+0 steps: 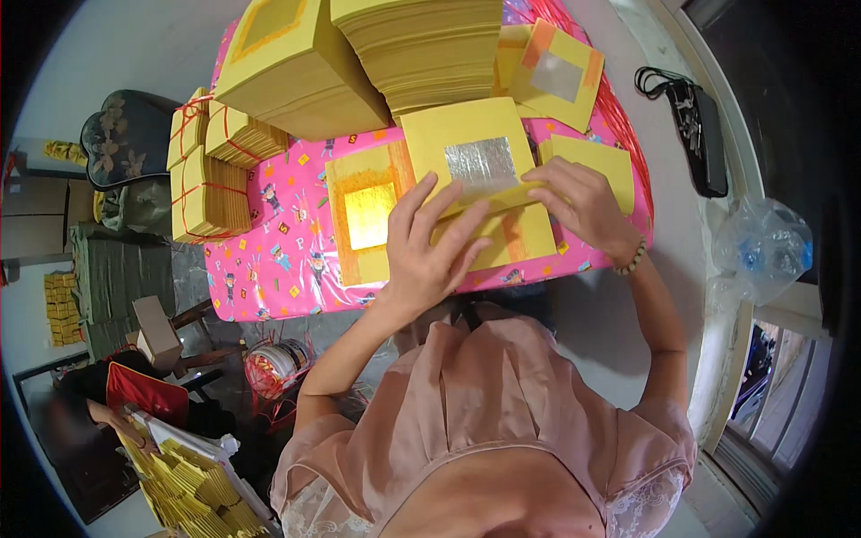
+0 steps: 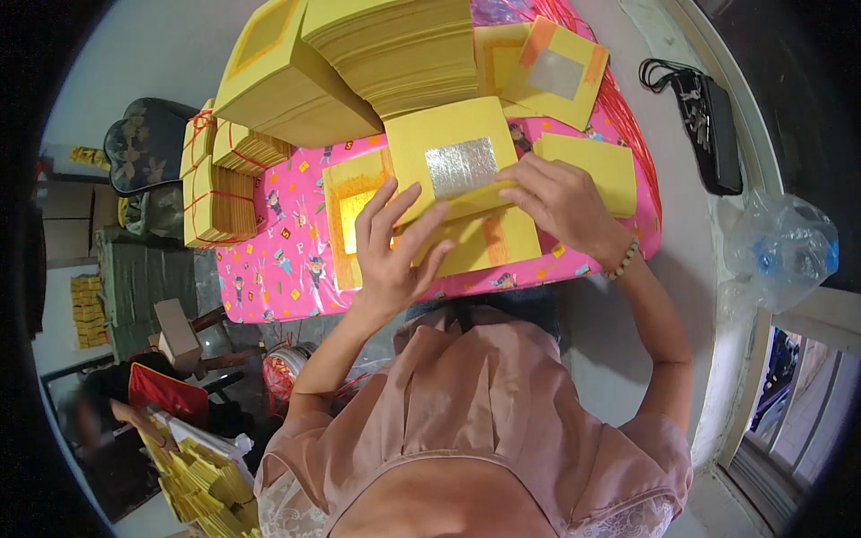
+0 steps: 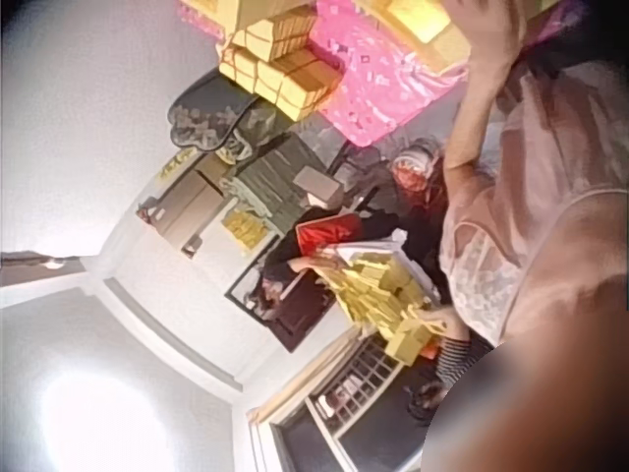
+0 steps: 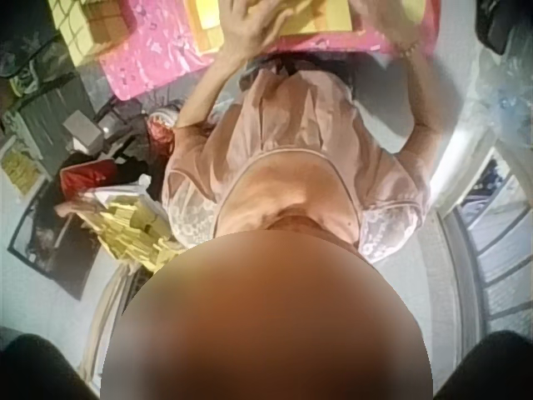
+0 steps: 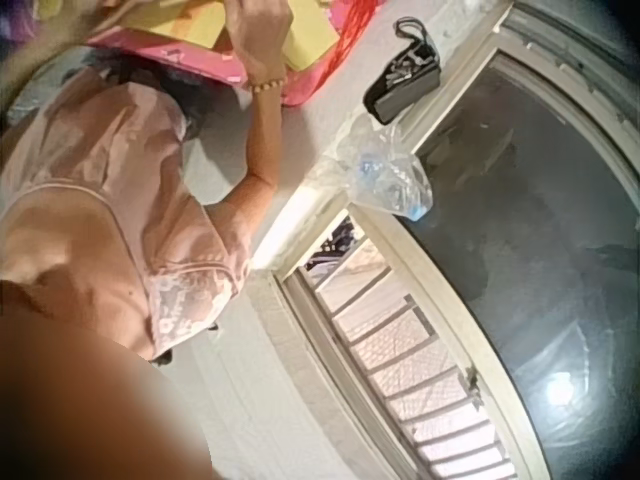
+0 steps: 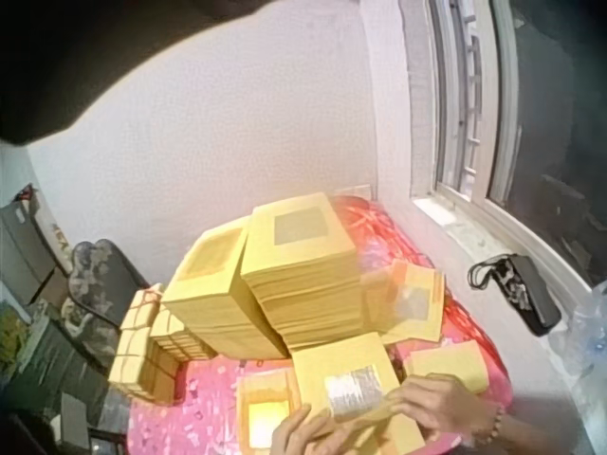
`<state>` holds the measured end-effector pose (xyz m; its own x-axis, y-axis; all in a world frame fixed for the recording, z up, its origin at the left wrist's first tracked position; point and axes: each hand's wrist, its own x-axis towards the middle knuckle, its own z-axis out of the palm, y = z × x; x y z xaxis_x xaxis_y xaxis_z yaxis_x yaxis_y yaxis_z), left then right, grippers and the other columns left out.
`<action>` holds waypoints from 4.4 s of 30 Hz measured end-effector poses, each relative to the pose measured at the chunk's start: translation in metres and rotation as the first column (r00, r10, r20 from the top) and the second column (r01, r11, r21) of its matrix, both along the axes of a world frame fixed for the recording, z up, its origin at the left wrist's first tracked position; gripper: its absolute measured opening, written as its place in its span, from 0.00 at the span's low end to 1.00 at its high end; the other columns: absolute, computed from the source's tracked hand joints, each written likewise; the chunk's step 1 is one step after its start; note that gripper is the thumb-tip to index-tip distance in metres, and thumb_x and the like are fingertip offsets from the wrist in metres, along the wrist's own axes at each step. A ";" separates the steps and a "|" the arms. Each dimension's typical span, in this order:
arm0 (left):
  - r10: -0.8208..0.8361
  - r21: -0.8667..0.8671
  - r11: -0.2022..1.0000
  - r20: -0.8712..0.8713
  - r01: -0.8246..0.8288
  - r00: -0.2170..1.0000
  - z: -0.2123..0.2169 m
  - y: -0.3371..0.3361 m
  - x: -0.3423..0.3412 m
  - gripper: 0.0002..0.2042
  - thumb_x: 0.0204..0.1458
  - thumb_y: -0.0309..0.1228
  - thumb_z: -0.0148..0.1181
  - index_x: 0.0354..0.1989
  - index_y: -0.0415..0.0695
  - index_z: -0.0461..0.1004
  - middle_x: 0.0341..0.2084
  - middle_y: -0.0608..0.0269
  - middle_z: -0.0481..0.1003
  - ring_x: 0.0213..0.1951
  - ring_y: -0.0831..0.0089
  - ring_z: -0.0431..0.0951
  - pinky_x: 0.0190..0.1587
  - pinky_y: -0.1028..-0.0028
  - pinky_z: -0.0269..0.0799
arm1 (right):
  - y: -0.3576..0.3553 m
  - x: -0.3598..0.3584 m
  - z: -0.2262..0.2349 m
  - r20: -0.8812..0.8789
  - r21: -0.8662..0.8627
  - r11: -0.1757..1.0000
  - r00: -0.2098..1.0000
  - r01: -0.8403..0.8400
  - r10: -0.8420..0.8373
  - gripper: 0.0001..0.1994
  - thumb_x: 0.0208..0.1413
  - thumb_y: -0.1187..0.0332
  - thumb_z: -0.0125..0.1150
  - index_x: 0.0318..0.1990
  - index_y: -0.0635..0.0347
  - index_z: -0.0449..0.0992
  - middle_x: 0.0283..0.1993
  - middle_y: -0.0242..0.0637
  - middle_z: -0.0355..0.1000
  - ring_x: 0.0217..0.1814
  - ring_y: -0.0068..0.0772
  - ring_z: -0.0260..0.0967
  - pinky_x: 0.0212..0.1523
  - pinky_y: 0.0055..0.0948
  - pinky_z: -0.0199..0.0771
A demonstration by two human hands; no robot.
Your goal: Organizing, stacking, and tying bundles of yellow Joss paper with red string.
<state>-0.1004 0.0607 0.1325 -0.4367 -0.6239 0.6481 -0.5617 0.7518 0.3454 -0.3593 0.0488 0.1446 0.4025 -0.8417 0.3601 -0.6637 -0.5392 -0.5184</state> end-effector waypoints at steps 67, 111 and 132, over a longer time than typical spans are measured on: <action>-0.147 0.340 0.940 0.315 0.033 0.937 -0.044 -0.059 -0.028 0.35 0.58 0.48 0.54 0.71 0.44 0.55 0.69 0.36 0.49 0.71 0.39 0.47 0.70 0.48 0.44 | -0.047 0.019 -0.038 -0.070 -0.043 0.990 0.988 0.134 -0.136 0.07 0.57 0.67 0.61 0.36 0.58 0.72 0.34 0.38 0.67 0.39 0.43 0.69 0.38 0.40 0.70; -0.205 0.384 0.921 0.327 0.069 0.923 -0.041 -0.069 -0.001 0.32 0.59 0.49 0.53 0.69 0.46 0.60 0.69 0.43 0.54 0.70 0.46 0.51 0.69 0.50 0.47 | -0.044 0.011 -0.049 -0.245 -0.263 0.961 0.969 -0.082 0.016 0.17 0.51 0.63 0.66 0.47 0.60 0.76 0.38 0.35 0.72 0.44 0.38 0.71 0.45 0.37 0.72; -0.137 -0.179 0.960 0.365 0.214 0.921 -0.011 -0.068 -0.102 0.25 0.50 0.28 0.53 0.60 0.38 0.67 0.58 0.53 0.71 0.59 0.58 0.70 0.61 0.59 0.64 | 0.021 -0.075 -0.024 0.715 0.641 0.767 0.350 0.017 -0.605 0.22 0.64 0.65 0.57 0.61 0.66 0.64 0.55 0.41 0.72 0.55 0.27 0.71 0.50 0.27 0.75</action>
<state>-0.2025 -0.0069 0.1218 -0.7468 -0.3822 0.5442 -0.4691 0.8828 -0.0237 -0.4346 0.0702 0.1208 -0.2105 -0.9658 -0.1515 0.2442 0.0981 -0.9647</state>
